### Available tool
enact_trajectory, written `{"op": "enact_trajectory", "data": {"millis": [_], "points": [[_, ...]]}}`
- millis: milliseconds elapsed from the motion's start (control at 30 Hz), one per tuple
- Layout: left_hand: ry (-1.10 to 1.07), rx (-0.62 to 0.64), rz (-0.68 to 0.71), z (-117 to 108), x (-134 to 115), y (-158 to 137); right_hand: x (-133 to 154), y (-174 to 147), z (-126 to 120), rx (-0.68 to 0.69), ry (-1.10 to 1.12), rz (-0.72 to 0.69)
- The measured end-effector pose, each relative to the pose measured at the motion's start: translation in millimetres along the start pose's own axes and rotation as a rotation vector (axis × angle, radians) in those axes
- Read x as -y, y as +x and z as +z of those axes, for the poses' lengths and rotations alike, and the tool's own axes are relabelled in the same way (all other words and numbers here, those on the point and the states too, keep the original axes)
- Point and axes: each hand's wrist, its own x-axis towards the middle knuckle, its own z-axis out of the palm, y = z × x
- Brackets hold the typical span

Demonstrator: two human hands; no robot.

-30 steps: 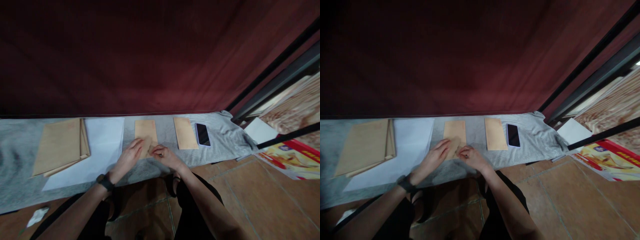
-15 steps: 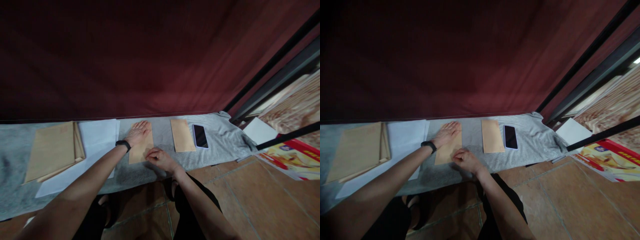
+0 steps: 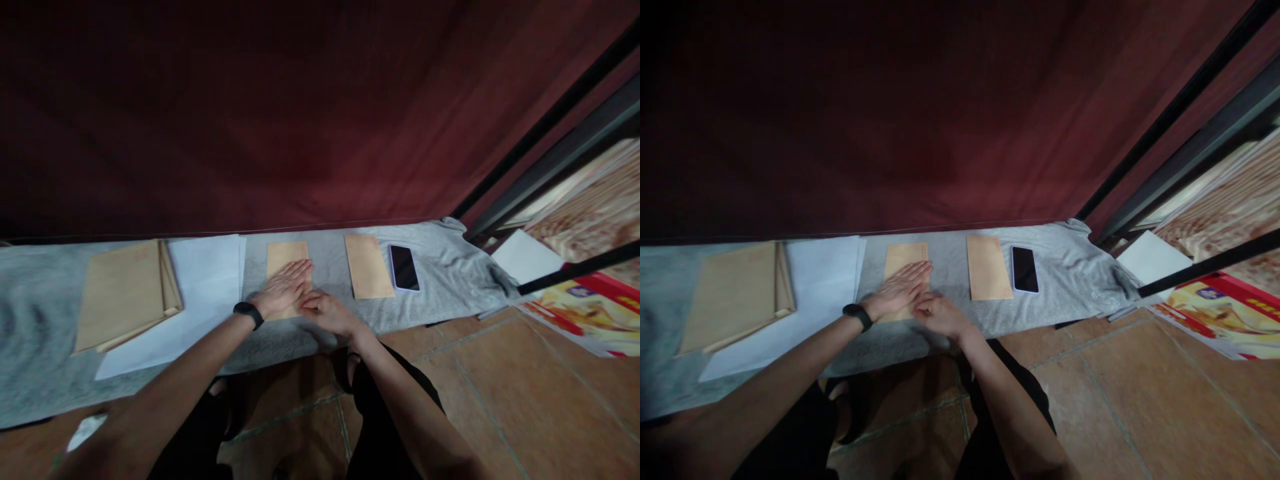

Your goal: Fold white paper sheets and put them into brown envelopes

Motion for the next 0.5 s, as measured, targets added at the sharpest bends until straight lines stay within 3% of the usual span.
{"op": "enact_trajectory", "data": {"millis": [167, 333, 400, 500], "points": [[0.027, 0.053, 0.056, 0, -14, -25, 0, -1, -8, 0.065, 0.137, 0.012], [0.008, 0.039, 0.064, 1, -30, -46, -8, -6, -16, 0.131, 0.343, 0.162], [-0.001, 0.007, 0.06, 1, -38, -54, -14, -6, -15, 0.077, 0.368, 0.219], [0.013, -0.007, 0.055, 0, -51, -65, -19, -4, -12, -0.113, 0.277, 0.28]]}}
